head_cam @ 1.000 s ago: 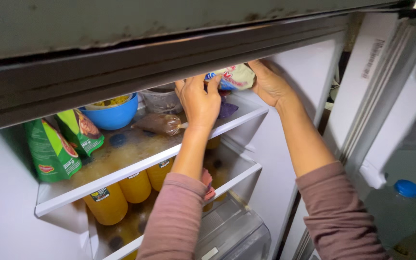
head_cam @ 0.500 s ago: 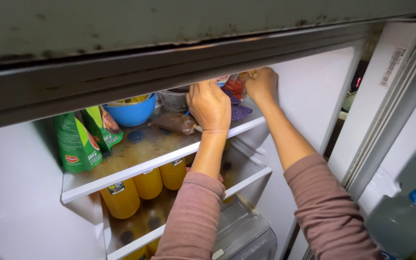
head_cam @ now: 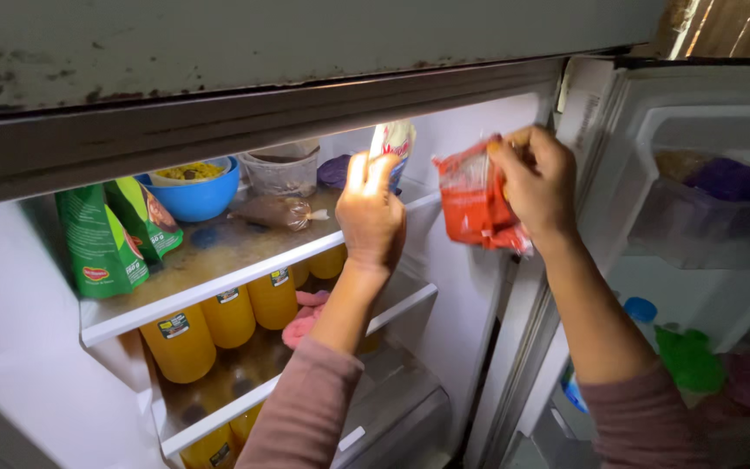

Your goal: The person wipes several orange liquid bottles with a pink cloth and places them into a refrigerator. They then wipe the refrigerator shelves with a purple cloth and rearrange items inside.

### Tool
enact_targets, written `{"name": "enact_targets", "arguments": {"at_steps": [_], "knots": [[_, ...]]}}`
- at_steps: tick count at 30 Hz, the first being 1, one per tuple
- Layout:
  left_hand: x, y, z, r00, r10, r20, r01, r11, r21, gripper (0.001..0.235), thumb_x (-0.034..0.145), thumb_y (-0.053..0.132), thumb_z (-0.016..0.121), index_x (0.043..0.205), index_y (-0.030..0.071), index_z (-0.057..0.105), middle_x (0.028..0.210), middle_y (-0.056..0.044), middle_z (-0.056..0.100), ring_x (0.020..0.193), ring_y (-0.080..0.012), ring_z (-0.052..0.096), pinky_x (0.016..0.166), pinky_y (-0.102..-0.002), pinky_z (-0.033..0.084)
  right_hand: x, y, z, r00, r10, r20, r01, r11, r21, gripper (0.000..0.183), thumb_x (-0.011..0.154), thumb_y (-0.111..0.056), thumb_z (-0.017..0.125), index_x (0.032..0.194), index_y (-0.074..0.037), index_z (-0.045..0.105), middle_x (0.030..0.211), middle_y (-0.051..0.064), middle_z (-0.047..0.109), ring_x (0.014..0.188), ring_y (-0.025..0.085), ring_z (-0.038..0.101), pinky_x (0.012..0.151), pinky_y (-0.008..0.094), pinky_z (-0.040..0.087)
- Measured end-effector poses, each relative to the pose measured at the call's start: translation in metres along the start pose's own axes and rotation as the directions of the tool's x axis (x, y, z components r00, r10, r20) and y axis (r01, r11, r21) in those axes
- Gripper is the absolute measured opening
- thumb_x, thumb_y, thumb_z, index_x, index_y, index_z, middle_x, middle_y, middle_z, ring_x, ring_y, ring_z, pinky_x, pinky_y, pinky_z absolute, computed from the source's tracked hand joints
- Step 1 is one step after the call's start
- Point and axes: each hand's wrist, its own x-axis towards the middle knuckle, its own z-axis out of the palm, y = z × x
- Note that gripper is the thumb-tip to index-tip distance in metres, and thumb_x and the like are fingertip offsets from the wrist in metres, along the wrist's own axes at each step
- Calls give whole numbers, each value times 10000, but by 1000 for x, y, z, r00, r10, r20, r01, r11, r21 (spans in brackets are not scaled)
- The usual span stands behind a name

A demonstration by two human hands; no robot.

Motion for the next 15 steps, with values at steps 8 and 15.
{"name": "enact_targets", "arguments": {"at_steps": [8, 15], "knots": [[-5, 83, -88, 964, -112, 241, 182, 939, -293, 387, 912, 265, 758, 1147, -26, 655, 1104, -194, 653, 996, -347, 675, 868, -395, 546, -49, -83, -34, 919, 148, 365, -255, 929, 266, 48, 971, -80, 679, 933, -51, 684, 713, -26, 600, 603, 25, 484, 548, 206, 398], [-22, 98, -161, 846, -328, 421, 526, 643, -557, 301, 907, 209, 755, 1106, -7, 685, 1039, -61, 697, 945, -117, 636, 844, -293, 529, -54, -113, 3, 855, 181, 486, -401, 824, 399, 76, 987, -124, 656, 989, -49, 646, 693, -10, 581, 569, 55, 507, 497, 219, 420]]}}
